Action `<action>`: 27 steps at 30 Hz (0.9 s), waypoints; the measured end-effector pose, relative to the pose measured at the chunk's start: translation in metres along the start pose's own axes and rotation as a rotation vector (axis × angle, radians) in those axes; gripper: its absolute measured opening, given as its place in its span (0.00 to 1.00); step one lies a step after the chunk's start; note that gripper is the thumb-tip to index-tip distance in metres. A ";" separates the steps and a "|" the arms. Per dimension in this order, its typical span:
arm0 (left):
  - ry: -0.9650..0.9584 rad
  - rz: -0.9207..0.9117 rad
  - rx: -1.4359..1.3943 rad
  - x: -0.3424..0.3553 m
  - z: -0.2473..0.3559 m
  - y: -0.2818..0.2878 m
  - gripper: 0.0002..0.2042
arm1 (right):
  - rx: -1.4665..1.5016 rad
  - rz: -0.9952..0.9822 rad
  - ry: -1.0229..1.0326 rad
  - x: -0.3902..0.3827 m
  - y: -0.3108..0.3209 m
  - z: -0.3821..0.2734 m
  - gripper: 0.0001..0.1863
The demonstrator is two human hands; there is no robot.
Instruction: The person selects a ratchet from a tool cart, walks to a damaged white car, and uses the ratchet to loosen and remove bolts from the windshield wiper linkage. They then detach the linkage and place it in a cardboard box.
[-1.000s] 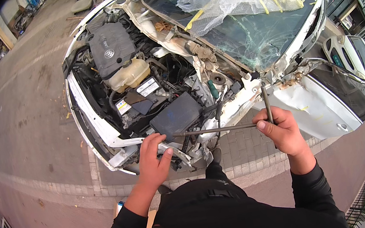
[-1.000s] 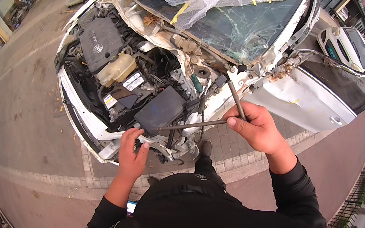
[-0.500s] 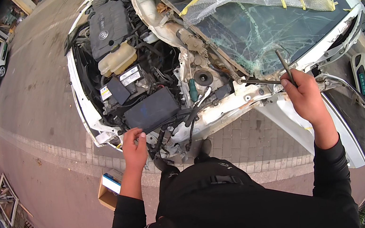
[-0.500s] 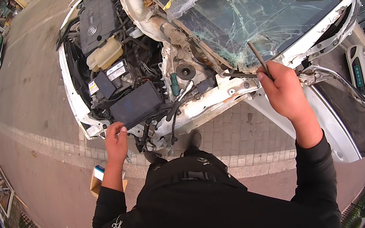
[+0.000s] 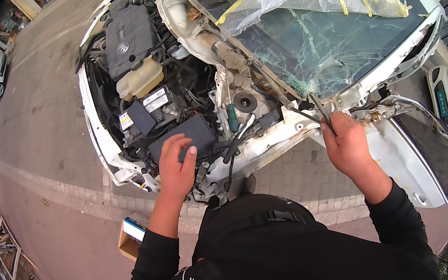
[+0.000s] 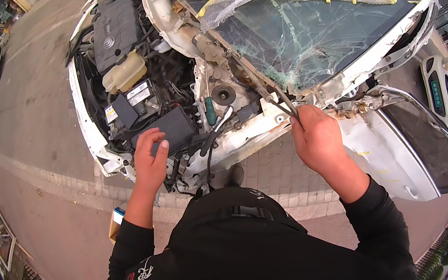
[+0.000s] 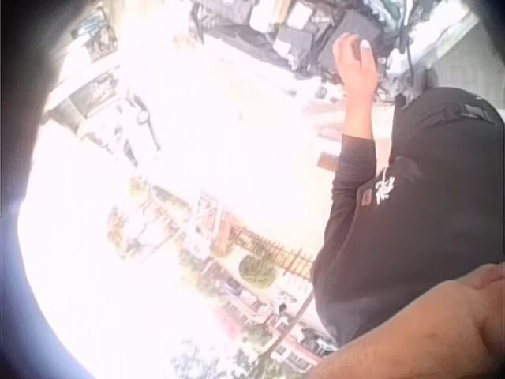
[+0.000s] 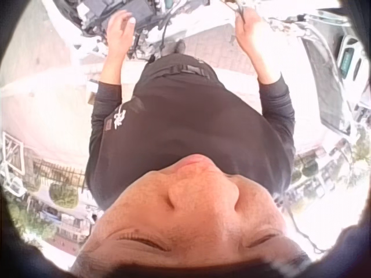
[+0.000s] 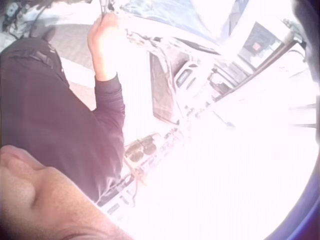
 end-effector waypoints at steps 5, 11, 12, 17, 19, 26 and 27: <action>-0.384 -0.102 -0.040 0.054 0.086 -0.027 0.18 | 0.136 0.066 -0.062 -0.026 -0.029 -0.019 0.04; -1.139 -0.219 0.246 0.105 0.187 -0.086 0.28 | 1.088 0.055 -0.720 0.001 -0.081 -0.005 0.09; -1.198 -0.235 0.225 0.123 0.191 -0.096 0.26 | 1.177 0.043 -0.780 0.008 -0.086 -0.005 0.10; -1.380 -0.550 0.304 0.171 0.181 -0.130 0.19 | 0.466 -0.043 -0.409 0.046 -0.070 -0.028 0.18; -1.372 -0.506 0.290 0.173 0.180 -0.129 0.18 | 0.388 -0.256 -0.340 0.058 -0.066 -0.026 0.16; -1.016 -0.385 0.279 0.160 0.167 -0.122 0.17 | 0.694 -0.680 -0.046 0.091 -0.051 -0.003 0.22; -0.887 -0.441 0.312 0.158 0.157 -0.124 0.17 | 0.859 -0.780 -0.280 0.093 -0.052 0.016 0.30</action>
Point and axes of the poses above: each hand's wrist, its own x-axis towards the middle knuckle, its own y-axis out of the back of the hand, z = x × y, the point moved 6 cm from there along x, towards the middle knuckle, and after that the axes turned 10 degrees about -y, right-handed, at the moved point
